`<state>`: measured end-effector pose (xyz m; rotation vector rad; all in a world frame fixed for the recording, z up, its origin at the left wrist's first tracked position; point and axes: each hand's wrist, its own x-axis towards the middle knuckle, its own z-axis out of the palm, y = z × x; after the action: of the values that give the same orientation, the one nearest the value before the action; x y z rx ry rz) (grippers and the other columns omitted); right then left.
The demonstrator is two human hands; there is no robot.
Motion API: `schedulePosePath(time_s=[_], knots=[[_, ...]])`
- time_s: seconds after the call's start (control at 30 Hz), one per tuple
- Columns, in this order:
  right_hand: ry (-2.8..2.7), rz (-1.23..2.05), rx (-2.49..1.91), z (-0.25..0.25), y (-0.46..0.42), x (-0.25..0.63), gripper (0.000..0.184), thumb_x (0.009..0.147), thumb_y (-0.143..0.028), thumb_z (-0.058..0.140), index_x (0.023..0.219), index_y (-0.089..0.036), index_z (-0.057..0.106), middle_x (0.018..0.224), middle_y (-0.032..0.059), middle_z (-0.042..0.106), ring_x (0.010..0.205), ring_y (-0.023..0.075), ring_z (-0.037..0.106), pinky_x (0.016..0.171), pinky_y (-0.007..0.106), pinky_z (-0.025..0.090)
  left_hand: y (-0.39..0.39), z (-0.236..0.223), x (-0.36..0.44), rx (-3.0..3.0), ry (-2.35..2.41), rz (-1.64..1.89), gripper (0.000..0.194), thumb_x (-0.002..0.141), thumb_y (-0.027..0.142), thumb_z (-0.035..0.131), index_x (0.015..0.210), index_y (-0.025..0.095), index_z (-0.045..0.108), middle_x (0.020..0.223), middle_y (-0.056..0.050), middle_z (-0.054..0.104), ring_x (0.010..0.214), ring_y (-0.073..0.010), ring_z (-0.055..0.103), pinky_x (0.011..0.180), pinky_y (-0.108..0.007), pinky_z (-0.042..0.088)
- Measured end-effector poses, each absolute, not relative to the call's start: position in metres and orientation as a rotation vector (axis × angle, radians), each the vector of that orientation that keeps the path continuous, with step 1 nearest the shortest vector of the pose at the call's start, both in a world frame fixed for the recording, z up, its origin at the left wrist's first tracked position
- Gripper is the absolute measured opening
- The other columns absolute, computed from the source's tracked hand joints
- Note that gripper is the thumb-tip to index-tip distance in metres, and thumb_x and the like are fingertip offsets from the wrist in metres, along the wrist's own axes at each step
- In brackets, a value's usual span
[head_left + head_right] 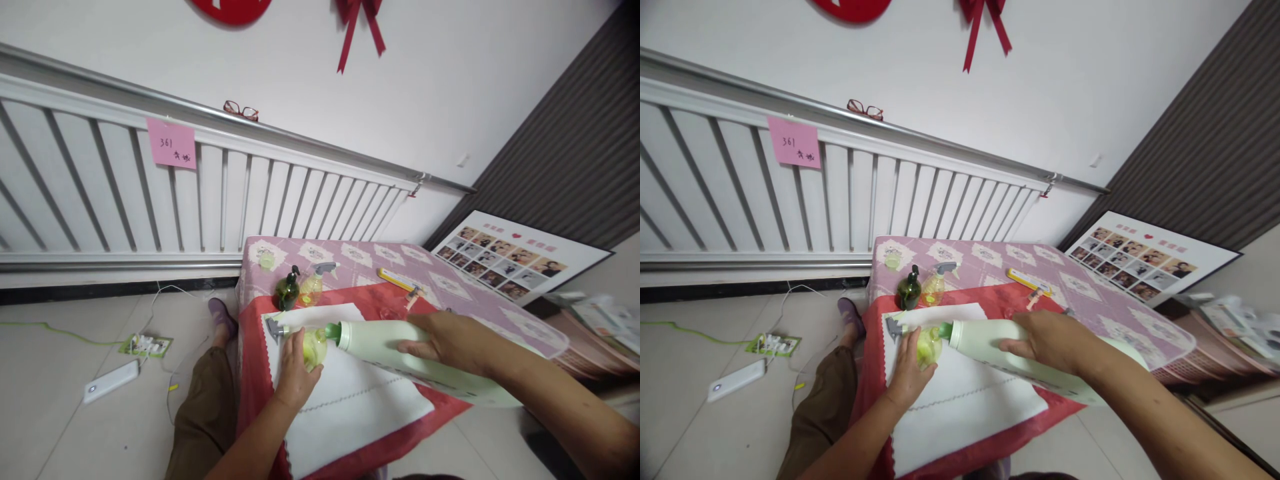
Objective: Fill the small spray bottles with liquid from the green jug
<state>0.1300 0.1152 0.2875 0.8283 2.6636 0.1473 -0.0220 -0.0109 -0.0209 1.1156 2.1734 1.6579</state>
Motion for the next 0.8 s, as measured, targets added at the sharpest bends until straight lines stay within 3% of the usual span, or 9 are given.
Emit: schedulePosePath(time_s=[0.8], knots=[[2.650, 0.152, 0.825, 0.2899, 0.1101, 0.1275, 0.037, 0.088, -0.055, 0.046, 0.084, -0.021, 0.060, 0.088, 0.0142, 0.073, 0.078, 0.0322, 0.069, 0.064, 0.036, 0.043, -0.0108, -0.0210, -0.0217, 1.108, 2.177, 1.654, 0.081, 0.070, 0.025, 0.066, 0.145, 0.015, 0.035, 0.144, -0.017, 0.044, 0.139, -0.0318, 0.037, 0.117, -0.045, 0.031]])
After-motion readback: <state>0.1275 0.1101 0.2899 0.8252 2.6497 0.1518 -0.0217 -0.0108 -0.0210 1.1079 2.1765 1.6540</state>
